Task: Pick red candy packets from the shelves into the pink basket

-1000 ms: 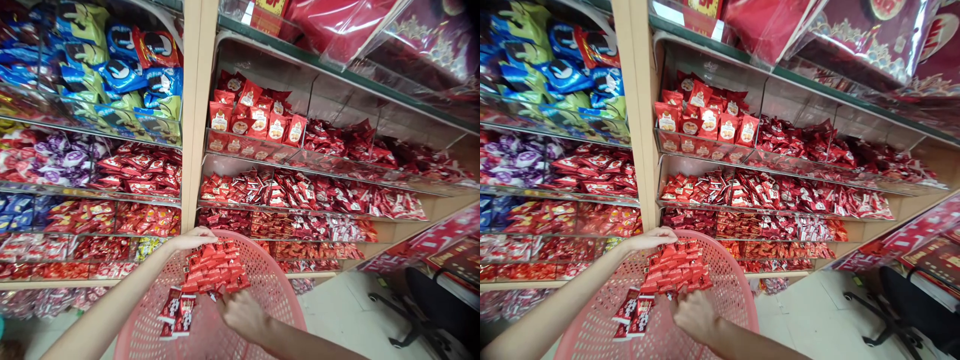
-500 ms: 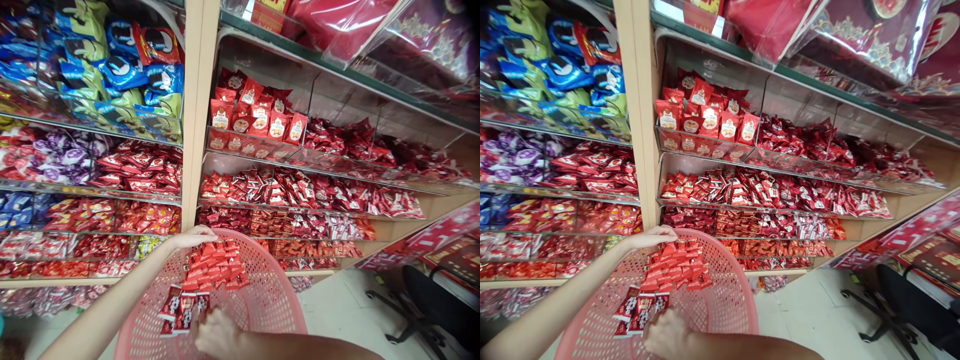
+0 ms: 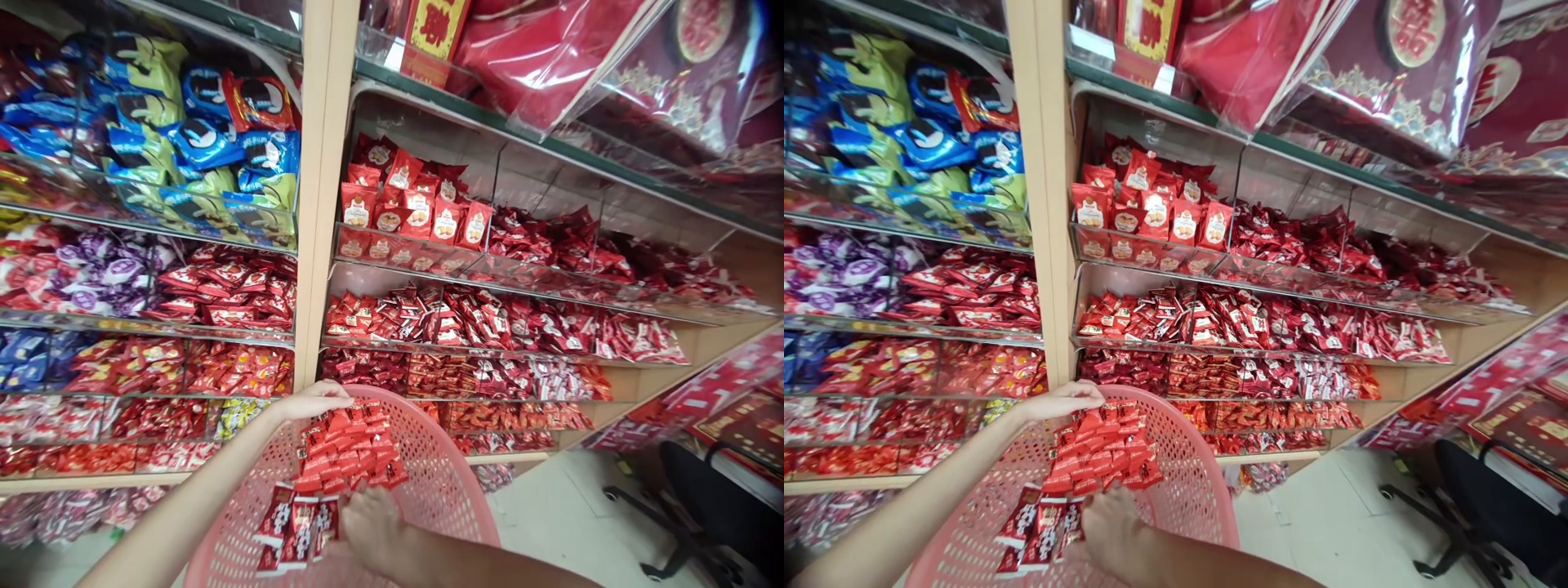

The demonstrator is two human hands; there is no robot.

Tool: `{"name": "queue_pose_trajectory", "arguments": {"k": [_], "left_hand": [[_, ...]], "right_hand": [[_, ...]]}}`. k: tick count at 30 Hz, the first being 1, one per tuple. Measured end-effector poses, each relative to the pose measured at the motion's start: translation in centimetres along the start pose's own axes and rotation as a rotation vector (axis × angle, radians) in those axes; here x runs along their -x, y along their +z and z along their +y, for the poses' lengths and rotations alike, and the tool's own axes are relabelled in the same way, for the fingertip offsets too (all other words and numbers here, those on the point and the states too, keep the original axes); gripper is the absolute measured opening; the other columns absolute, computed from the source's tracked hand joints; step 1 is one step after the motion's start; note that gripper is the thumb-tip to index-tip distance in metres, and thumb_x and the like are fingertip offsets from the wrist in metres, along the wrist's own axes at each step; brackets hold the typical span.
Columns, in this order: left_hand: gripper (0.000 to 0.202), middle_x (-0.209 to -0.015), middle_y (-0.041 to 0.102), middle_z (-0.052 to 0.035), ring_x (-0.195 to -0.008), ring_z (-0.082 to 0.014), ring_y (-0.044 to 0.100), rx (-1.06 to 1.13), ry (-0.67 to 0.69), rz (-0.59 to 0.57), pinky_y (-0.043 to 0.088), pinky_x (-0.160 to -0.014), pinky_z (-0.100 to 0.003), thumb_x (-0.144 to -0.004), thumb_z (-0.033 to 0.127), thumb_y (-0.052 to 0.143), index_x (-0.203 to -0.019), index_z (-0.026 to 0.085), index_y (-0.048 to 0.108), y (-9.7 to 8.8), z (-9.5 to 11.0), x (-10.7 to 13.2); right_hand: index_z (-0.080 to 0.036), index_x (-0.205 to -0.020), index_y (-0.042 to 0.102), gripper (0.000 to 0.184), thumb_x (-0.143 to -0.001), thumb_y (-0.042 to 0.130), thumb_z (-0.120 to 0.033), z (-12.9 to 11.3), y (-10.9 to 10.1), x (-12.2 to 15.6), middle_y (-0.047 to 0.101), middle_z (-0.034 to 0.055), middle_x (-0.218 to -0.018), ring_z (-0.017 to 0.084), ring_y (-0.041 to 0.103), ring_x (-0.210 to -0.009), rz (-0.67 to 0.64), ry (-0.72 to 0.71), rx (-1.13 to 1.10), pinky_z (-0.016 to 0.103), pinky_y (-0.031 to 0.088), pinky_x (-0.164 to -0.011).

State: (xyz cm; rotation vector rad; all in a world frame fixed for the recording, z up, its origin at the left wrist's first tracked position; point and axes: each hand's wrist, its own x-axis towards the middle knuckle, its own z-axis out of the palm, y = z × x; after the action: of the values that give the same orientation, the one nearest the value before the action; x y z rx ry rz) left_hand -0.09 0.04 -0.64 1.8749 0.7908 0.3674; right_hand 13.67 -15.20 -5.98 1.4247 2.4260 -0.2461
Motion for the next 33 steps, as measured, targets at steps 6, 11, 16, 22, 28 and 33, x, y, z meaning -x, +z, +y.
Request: {"name": "queue_pose_trajectory", "arguments": {"k": [6,11,16,22,28,33], "left_hand": [[0.044,-0.083,0.059,-0.0013,-0.08,-0.0149,0.051,-0.011,0.011,0.011,0.039,-0.073,-0.023,-0.076,0.056,0.05,-0.079,0.014,0.065,0.2,-0.3,0.1],[0.046,-0.085,0.062,-0.0017,-0.081,-0.0156,0.053,0.035,-0.03,0.003,0.039,-0.074,-0.024,-0.074,0.057,0.052,-0.085,0.014,0.065,0.2,-1.2,-0.3],[0.045,-0.082,0.06,-0.0009,-0.079,-0.0147,0.052,0.032,-0.015,0.007,0.039,-0.073,-0.023,-0.074,0.058,0.052,-0.081,0.015,0.065,0.1,-1.1,-0.3],[0.046,-0.083,0.058,-0.0015,-0.078,-0.015,0.05,-0.004,-0.024,0.02,0.038,-0.073,-0.024,-0.074,0.058,0.051,-0.081,0.014,0.065,0.0,-0.4,0.0],[0.044,-0.082,0.058,-0.0011,-0.08,-0.015,0.05,0.009,-0.023,0.014,0.038,-0.075,-0.024,-0.075,0.056,0.051,-0.081,0.014,0.065,0.0,-0.3,0.0],[0.045,-0.084,0.058,-0.0011,-0.081,-0.0155,0.051,-0.015,-0.032,0.01,0.038,-0.075,-0.023,-0.075,0.057,0.051,-0.08,0.014,0.065,-0.1,-0.4,-0.1]], "right_hand": [[-0.016,-0.085,0.064,0.038,-0.089,0.037,-0.043,5.0,-10.1,1.1,0.069,0.0101,-0.077,0.022,0.065,-0.072,0.314,0.17,-0.041,0.029,0.046,-0.061],[-0.019,-0.075,0.06,0.035,-0.089,0.035,-0.039,11.6,-15.6,0.4,0.064,0.0039,-0.064,0.015,0.06,-0.062,0.697,0.424,-0.181,0.022,0.037,-0.057],[-0.019,-0.073,0.058,0.031,-0.083,0.045,-0.046,15.2,-16.5,-1.4,0.063,0.0035,-0.067,0.015,0.058,-0.065,0.822,0.641,-0.359,0.022,0.035,-0.056],[-0.016,-0.071,0.062,0.036,-0.081,0.047,-0.048,15.1,-17.3,-2.6,0.065,0.012,-0.077,0.022,0.062,-0.076,0.68,0.733,-0.247,0.028,0.039,-0.061],[-0.015,-0.074,0.066,0.025,-0.076,0.054,-0.036,15.2,-18.2,-3.2,0.067,0.0132,-0.081,0.022,0.063,-0.076,0.654,0.743,-0.33,0.027,0.04,-0.06],[-0.016,-0.049,0.059,0.029,-0.072,0.056,-0.034,16.6,-17.1,-3.6,0.06,0.0055,-0.051,0.014,0.056,-0.053,0.766,0.68,-0.633,0.023,0.036,-0.052]]}}
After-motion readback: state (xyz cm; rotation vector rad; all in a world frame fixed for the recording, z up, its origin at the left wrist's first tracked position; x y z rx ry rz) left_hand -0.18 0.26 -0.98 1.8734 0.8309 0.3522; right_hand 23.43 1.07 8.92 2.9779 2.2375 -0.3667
